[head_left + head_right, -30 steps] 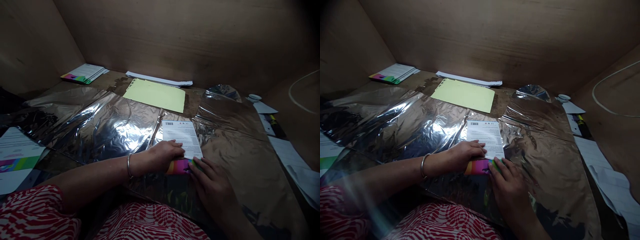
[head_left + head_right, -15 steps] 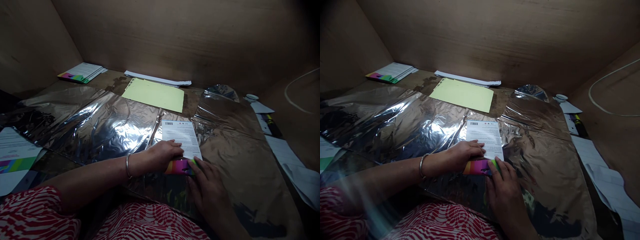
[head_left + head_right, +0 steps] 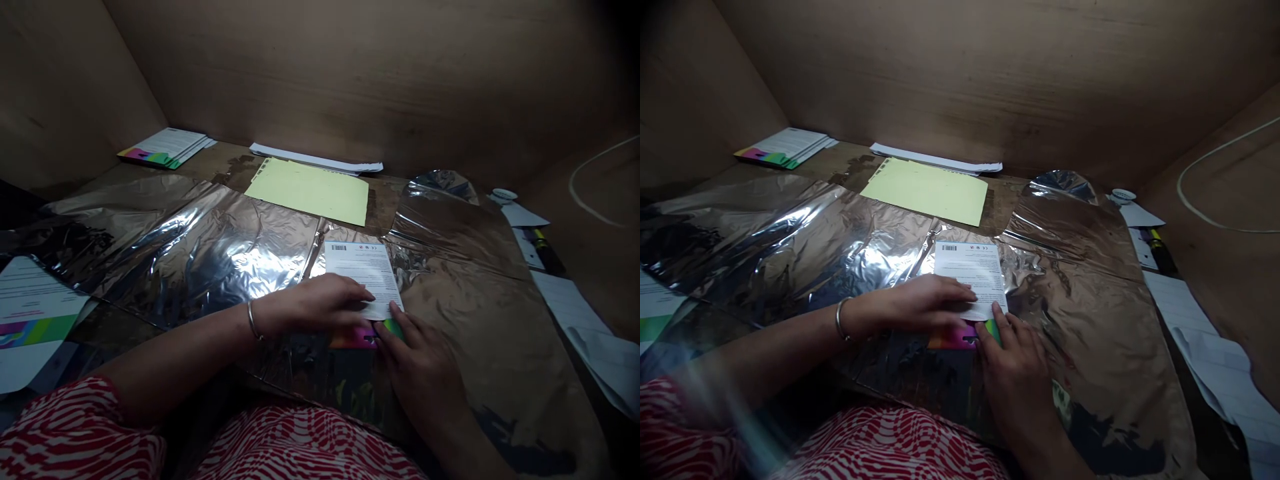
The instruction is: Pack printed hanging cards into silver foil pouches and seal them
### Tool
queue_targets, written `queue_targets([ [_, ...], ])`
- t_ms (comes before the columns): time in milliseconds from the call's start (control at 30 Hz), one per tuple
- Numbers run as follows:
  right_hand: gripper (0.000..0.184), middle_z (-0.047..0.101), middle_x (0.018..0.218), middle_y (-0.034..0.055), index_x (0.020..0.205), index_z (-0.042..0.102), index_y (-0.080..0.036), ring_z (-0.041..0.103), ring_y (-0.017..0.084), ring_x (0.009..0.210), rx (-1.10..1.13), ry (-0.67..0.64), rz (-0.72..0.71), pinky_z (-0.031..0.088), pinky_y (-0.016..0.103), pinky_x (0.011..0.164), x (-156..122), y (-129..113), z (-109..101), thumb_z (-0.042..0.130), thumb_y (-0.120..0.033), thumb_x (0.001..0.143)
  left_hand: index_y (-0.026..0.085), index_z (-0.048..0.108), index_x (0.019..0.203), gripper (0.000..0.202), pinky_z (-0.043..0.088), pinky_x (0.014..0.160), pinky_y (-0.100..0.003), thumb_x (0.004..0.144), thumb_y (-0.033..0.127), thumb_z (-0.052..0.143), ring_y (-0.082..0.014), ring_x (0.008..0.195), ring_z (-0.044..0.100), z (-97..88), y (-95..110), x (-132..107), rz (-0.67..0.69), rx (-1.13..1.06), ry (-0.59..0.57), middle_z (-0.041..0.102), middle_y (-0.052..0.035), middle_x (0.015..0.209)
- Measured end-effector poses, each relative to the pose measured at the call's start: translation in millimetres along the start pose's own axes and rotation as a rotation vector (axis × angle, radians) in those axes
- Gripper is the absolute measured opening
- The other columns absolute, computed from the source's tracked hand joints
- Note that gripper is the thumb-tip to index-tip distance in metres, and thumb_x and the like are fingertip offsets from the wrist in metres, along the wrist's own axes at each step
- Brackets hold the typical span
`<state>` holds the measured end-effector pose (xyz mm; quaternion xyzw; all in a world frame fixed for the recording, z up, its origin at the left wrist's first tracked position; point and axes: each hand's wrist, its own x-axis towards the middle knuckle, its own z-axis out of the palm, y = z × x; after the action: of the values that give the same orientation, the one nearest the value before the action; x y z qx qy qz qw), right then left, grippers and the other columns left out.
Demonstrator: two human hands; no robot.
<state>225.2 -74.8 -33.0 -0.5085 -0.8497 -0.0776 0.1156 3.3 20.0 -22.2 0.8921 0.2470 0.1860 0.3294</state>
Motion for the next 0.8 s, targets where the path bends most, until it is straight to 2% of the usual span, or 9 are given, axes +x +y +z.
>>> queue_targets([
  [67, 0.021, 0.057, 0.135, 0.0148, 0.108, 0.070, -0.019, 0.057, 0.037, 0.106, 0.054, 0.041, 0.009, 0.049, 0.055, 0.086, 3, 3, 0, 0.059, -0.020, 0.090, 0.018, 0.054, 0.131, 0.050, 0.029, 0.111, -0.051, 0.089, 0.043, 0.064, -0.0322, 0.135, 0.043, 7.9, 4, -2, 0.014, 0.131, 0.016, 0.054, -0.0134, 0.139],
  [133, 0.017, 0.061, 0.129, 0.0129, 0.103, 0.069, -0.019, 0.060, 0.033, 0.103, 0.157, 0.086, 0.067, 0.050, 0.052, 0.086, 8, 10, 1, 0.060, -0.027, 0.091, 0.018, 0.053, 0.132, 0.052, 0.016, 0.114, -0.059, 0.088, 0.043, 0.065, -0.0352, 0.138, 0.037, 16.9, 4, -5, 0.004, 0.203, 0.036, 0.052, -0.0135, 0.141],
  [233, 0.022, 0.069, 0.109, 0.0100, 0.096, 0.067, -0.020, 0.064, 0.029, 0.093, 0.364, 0.092, 0.213, 0.054, 0.044, 0.079, 17, 28, 4, 0.065, -0.039, 0.087, 0.018, 0.058, 0.126, 0.041, 0.019, 0.114, -0.057, 0.091, 0.038, 0.063, -0.0340, 0.134, 0.043, 21.0, -3, -6, 0.027, 0.196, 0.016, 0.057, -0.0127, 0.136],
  [300, 0.020, 0.069, 0.103, 0.0077, 0.098, 0.068, -0.022, 0.064, 0.027, 0.092, 0.415, 0.066, 0.209, 0.055, 0.042, 0.077, 21, 40, 6, 0.063, -0.039, 0.087, 0.019, 0.060, 0.121, 0.030, 0.024, 0.114, -0.051, 0.094, 0.033, 0.058, -0.0302, 0.131, 0.048, 15.3, -10, -5, 0.074, 0.177, 0.005, 0.060, -0.0112, 0.132],
  [433, 0.030, 0.067, 0.122, 0.0035, 0.116, 0.067, -0.025, 0.054, 0.028, 0.115, 0.290, 0.044, -0.103, 0.050, 0.044, 0.092, 17, 50, 15, 0.048, -0.019, 0.094, 0.019, 0.062, 0.114, 0.023, 0.029, 0.112, -0.045, 0.096, 0.030, 0.054, -0.0265, 0.128, 0.051, 0.1, -9, -6, 0.142, 0.182, -0.032, 0.062, -0.0109, 0.129],
  [533, 0.039, 0.066, 0.126, 0.0013, 0.122, 0.064, -0.021, 0.053, 0.026, 0.118, 0.193, 0.033, -0.216, 0.051, 0.039, 0.093, 10, 50, 22, 0.045, -0.010, 0.090, 0.018, 0.060, 0.119, 0.030, 0.027, 0.112, -0.047, 0.097, 0.036, 0.052, -0.0277, 0.127, 0.051, 6.5, 5, -15, 0.054, 0.225, 0.034, 0.060, -0.0119, 0.132],
  [600, 0.041, 0.065, 0.126, 0.0012, 0.126, 0.062, -0.019, 0.056, 0.025, 0.116, 0.129, 0.038, -0.247, 0.052, 0.037, 0.091, 8, 50, 24, 0.046, -0.012, 0.089, 0.020, 0.056, 0.127, 0.035, 0.020, 0.114, -0.052, 0.097, 0.037, 0.051, -0.0298, 0.131, 0.047, 20.6, 11, -23, 0.016, 0.273, 0.097, 0.057, -0.0107, 0.136],
  [700, 0.040, 0.063, 0.130, 0.0001, 0.128, 0.061, -0.022, 0.058, 0.027, 0.115, 0.030, 0.086, -0.357, 0.053, 0.038, 0.087, 9, 52, 27, 0.052, -0.022, 0.089, 0.024, 0.050, 0.135, 0.037, 0.012, 0.116, -0.055, 0.098, 0.030, 0.049, -0.0285, 0.136, 0.041, 40.5, 7, -35, 0.014, 0.342, 0.112, 0.056, -0.0050, 0.139],
  [800, 0.036, 0.063, 0.129, 0.0007, 0.123, 0.065, -0.026, 0.062, 0.030, 0.110, -0.074, 0.183, -0.497, 0.052, 0.041, 0.084, 9, 53, 33, 0.054, -0.031, 0.089, 0.021, 0.050, 0.134, 0.039, 0.022, 0.114, -0.050, 0.096, 0.030, 0.051, -0.0288, 0.135, 0.043, 46.1, 0, -42, 0.030, 0.417, 0.102, 0.056, -0.0064, 0.139],
])
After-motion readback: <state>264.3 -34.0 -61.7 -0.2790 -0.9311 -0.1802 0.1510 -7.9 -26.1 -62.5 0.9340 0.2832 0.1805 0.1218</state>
